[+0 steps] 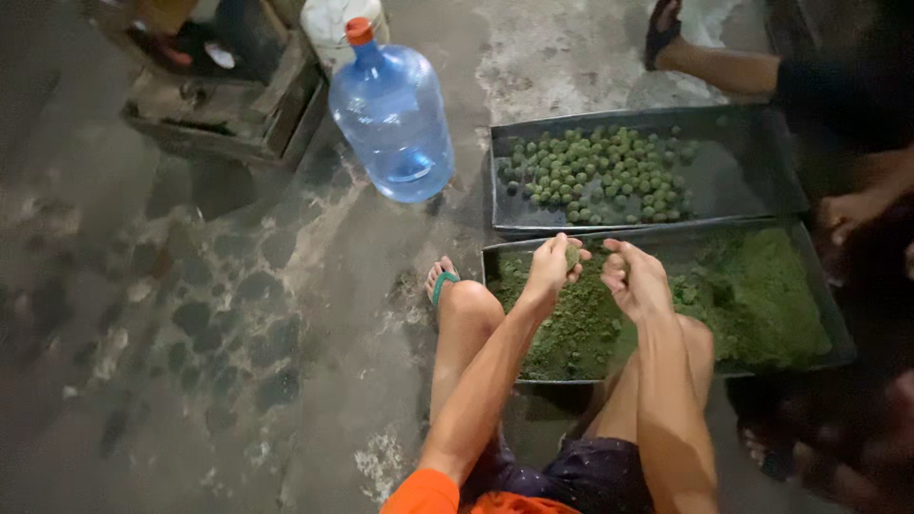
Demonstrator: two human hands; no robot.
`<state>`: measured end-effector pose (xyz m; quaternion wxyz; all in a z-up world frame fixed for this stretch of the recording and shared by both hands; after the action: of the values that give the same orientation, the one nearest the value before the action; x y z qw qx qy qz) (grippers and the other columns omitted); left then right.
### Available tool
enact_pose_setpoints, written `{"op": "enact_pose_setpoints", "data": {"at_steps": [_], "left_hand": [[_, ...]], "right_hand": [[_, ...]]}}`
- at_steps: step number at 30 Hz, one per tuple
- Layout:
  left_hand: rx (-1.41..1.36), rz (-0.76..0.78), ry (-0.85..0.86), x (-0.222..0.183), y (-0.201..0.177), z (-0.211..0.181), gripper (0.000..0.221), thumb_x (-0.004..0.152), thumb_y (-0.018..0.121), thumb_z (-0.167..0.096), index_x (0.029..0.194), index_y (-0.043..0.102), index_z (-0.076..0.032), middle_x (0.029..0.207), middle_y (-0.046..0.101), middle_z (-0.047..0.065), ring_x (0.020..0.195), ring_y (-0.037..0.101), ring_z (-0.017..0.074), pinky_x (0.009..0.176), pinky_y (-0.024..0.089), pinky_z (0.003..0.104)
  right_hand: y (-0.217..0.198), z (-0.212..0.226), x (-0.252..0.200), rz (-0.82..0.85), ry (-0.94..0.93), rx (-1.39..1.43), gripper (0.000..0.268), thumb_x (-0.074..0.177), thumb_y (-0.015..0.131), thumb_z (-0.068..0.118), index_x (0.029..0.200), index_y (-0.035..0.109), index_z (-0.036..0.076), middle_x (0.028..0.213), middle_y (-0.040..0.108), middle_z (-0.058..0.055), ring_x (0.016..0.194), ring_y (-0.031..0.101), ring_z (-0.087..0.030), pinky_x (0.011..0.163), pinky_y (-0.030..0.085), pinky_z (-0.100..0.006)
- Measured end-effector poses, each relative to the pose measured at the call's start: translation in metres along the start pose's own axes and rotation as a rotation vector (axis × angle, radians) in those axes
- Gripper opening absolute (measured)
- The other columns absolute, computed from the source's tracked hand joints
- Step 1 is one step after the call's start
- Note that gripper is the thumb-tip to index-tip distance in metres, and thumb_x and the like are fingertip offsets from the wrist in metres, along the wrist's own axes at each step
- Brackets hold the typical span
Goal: The person uses their hands to roll green plant material into small spheres and places them into a metal tray.
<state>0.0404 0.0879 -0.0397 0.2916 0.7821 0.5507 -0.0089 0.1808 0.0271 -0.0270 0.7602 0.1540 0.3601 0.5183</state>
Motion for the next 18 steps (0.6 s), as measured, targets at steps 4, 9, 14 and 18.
{"op": "enact_pose_setpoints", "data": {"at_steps": [4,9,14,18], "left_hand": [[0.010,-0.039,0.039,0.002,-0.011,0.002,0.039,0.111,0.039,-0.035,0.110,0.062,-0.004,0.081,0.064,0.004,0.060,0.053,0.0099,0.050,0.043,0.027],[-0.003,-0.110,0.091,0.002,-0.017,-0.001,0.039,0.110,0.040,-0.033,0.112,0.065,-0.004,0.072,0.059,-0.001,0.053,0.047,0.0077,0.047,0.037,0.025],[0.109,-0.026,0.261,-0.011,-0.005,-0.019,0.042,0.113,0.043,-0.034,0.114,0.070,-0.002,0.064,0.050,-0.004,0.051,0.039,0.0048,0.045,0.031,0.024],[0.096,-0.029,0.205,-0.007,0.003,-0.020,0.044,0.113,0.043,-0.038,0.114,0.068,-0.002,0.067,0.056,-0.002,0.052,0.046,0.0059,0.047,0.036,0.024]], "right_hand": [[0.018,0.010,-0.009,0.034,-0.130,-0.135,0.029,0.115,0.051,0.021,0.125,0.062,-0.003,0.077,0.053,0.002,0.062,0.043,-0.008,0.051,0.034,-0.024],[0.034,0.009,-0.031,-0.082,0.020,-0.296,0.038,0.110,0.040,0.028,0.132,0.055,0.000,0.083,0.063,-0.002,0.069,0.056,-0.009,0.062,0.049,-0.024],[0.020,0.000,-0.019,0.026,-0.043,-0.307,0.045,0.117,0.045,0.033,0.140,0.060,-0.003,0.086,0.059,-0.003,0.071,0.054,-0.010,0.058,0.043,-0.027],[0.023,0.000,-0.015,-0.018,0.004,-0.202,0.036,0.101,0.046,0.016,0.135,0.055,0.006,0.104,0.072,-0.011,0.090,0.071,-0.018,0.079,0.057,-0.031]]}}
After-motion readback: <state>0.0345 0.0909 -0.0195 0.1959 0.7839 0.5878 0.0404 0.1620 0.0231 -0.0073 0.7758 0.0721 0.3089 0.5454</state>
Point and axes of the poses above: each hand's wrist, its own x-axis towards the middle knuckle, its own y-axis out of the palm, z = x × y, the point moved 10 cm from there along x, towards the middle knuckle
